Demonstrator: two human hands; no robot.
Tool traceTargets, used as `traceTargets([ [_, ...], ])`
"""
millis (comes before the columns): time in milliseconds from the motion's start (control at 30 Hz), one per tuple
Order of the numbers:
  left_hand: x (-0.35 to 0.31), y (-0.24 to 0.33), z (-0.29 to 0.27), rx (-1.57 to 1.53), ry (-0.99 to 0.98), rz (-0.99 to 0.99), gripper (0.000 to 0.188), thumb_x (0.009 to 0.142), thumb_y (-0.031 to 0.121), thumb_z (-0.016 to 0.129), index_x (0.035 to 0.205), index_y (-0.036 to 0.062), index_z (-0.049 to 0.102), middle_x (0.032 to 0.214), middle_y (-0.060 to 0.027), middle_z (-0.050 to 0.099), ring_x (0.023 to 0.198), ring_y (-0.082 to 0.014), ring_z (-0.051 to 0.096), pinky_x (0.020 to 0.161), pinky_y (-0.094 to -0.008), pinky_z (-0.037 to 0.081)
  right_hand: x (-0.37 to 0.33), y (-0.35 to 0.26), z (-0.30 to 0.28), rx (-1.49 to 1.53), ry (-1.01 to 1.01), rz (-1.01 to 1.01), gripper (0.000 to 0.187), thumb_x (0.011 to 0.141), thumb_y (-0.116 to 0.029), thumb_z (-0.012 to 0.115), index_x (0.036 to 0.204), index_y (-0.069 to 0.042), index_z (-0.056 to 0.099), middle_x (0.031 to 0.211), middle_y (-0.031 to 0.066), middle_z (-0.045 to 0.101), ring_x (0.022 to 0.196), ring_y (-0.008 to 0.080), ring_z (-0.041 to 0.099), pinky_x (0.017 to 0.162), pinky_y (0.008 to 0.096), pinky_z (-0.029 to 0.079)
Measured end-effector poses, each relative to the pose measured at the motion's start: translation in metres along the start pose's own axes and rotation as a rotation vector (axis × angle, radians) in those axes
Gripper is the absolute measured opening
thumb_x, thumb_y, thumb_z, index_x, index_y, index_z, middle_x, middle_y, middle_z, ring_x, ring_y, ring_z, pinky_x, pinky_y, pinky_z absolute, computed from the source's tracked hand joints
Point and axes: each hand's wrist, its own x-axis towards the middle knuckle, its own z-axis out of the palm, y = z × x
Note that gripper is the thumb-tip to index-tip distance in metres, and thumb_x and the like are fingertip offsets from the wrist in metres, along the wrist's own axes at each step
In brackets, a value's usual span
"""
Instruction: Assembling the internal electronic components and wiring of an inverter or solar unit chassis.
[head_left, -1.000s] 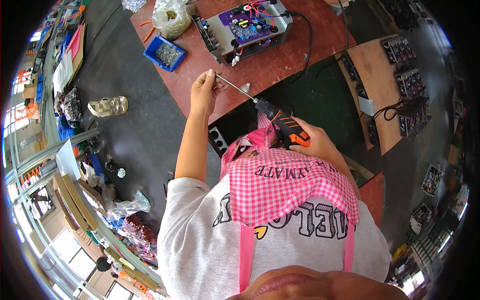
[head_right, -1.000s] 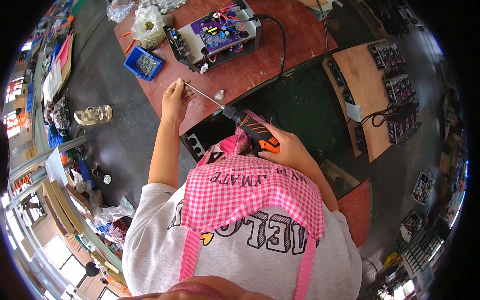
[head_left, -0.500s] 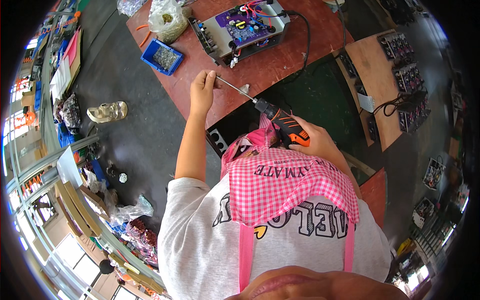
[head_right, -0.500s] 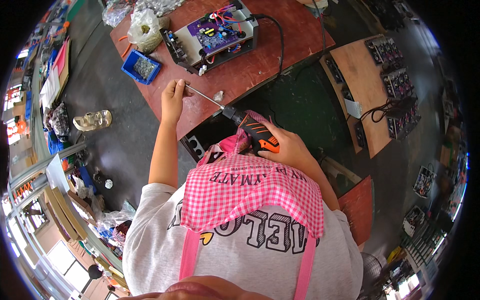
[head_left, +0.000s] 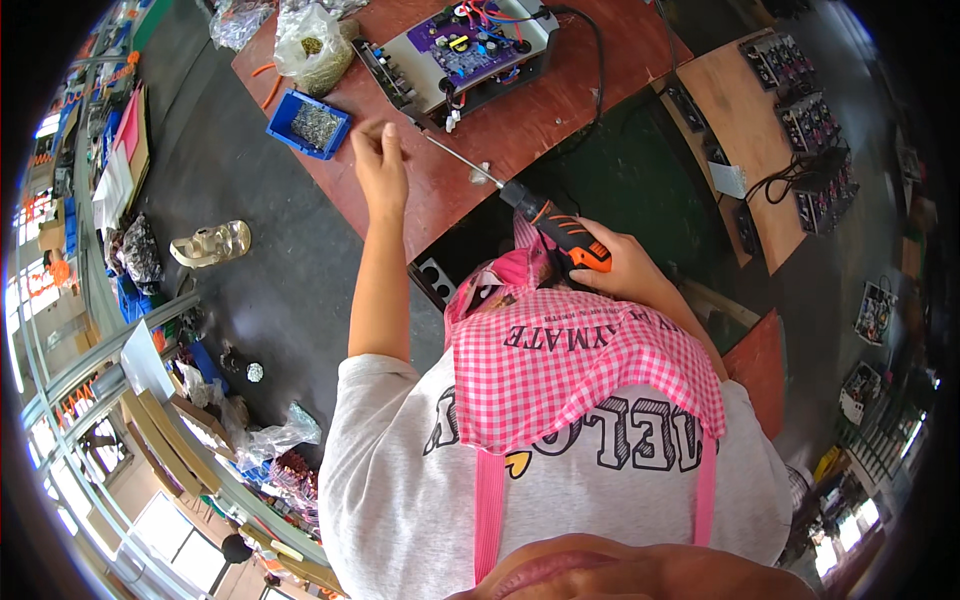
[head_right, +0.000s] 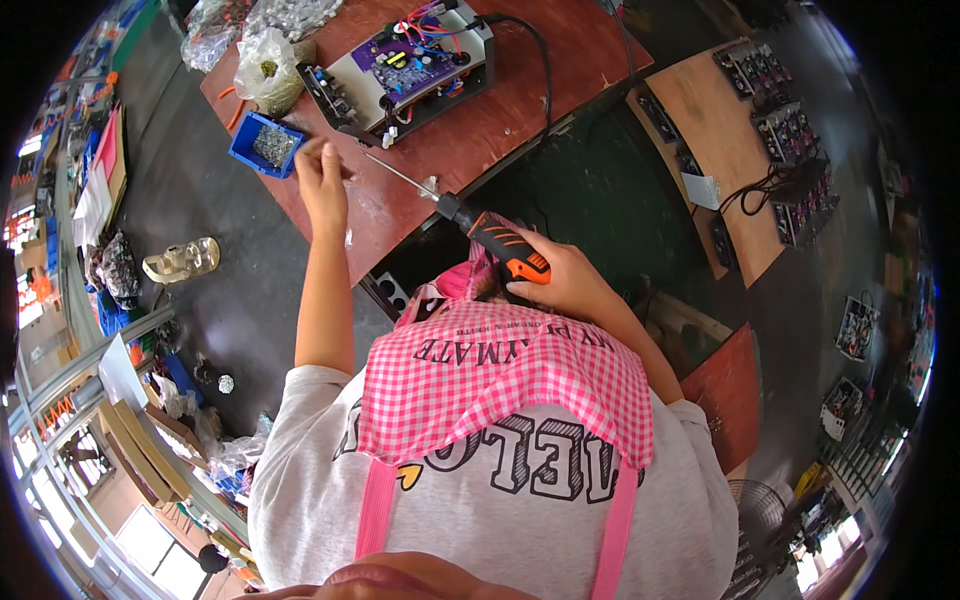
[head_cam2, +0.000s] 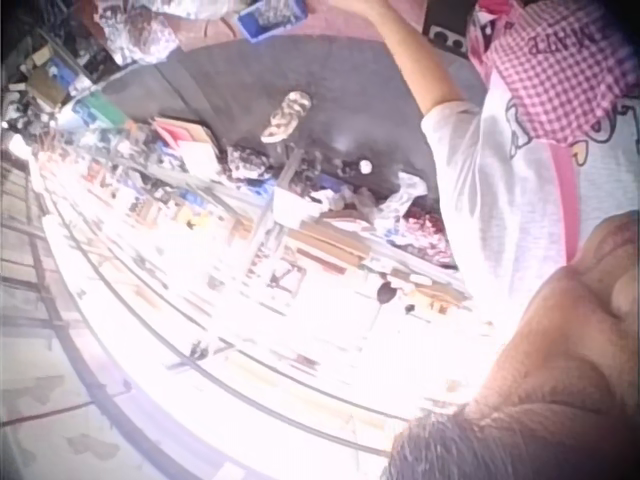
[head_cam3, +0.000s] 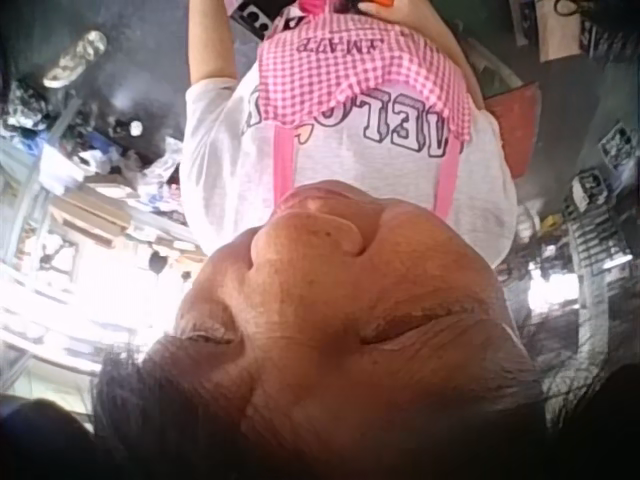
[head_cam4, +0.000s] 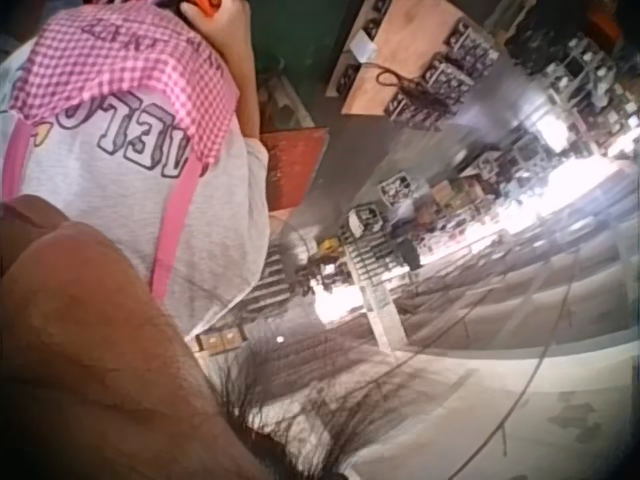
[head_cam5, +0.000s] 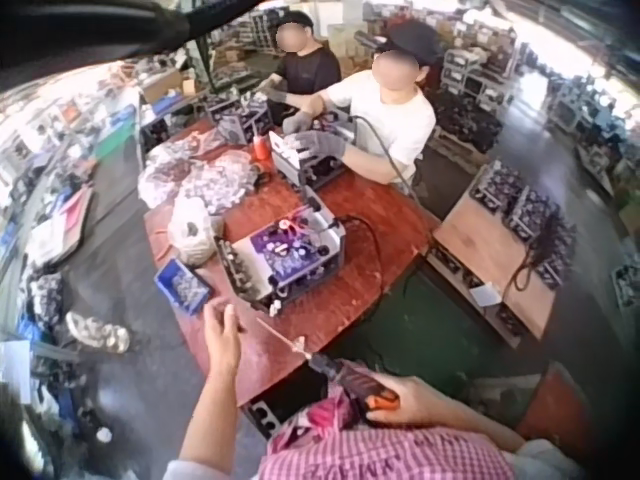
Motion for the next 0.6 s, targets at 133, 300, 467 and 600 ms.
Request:
traceTargets([
  [133,0.046,-0.009,-0.003,0.237,0.031,0.704,0.052,0.101,0.017,0.057,0.148,0.0029,0.039,0.103,-0.0086,0.067,0.071,-0.0115,0.059,0.060,-0.0265,0.050,0.003,-0.016,0.000,0.113,-0.072,0.215,0.076,0.075,-0.025,0.080,0.141,-0.004,0.049,0.078,0.0113,0.062,0.070,0.0202,0.065,0.068,0.0328,0.051],
  [300,0.035,0.006,0.000,0.074,-0.090,0.353,0.055,0.100,0.017,0.059,0.151,0.0087,0.039,0.113,-0.0089,0.067,0.080,-0.0093,0.062,0.073,-0.0263,0.052,0.004,0.007,0.015,0.113,0.013,0.086,0.068,0.076,-0.030,0.080,0.134,-0.004,0.055,0.077,0.0072,0.061,0.067,0.0172,0.059,0.066,0.0313,0.049],
  [467,0.038,0.008,-0.007,0.145,-0.115,0.293,0.055,0.100,0.019,0.060,0.150,0.0096,0.040,0.131,-0.0138,0.058,0.089,-0.0137,0.064,0.078,-0.0286,0.054,0.006,0.010,0.027,0.193,0.042,0.079,0.064,0.077,-0.031,0.080,0.129,-0.003,0.058,0.081,0.0072,0.062,0.071,0.0159,0.059,0.069,0.0306,0.049],
  [600,0.038,0.010,-0.004,0.168,-0.103,0.299,0.054,0.099,0.018,0.061,0.149,0.0089,0.041,0.135,-0.0150,0.057,0.091,-0.0162,0.067,0.080,-0.0293,0.055,0.005,0.003,0.030,0.267,0.031,0.094,0.060,0.079,-0.030,0.079,0.128,-0.003,0.059,0.087,0.0061,0.064,0.076,0.0144,0.059,0.072,0.0299,0.049],
])
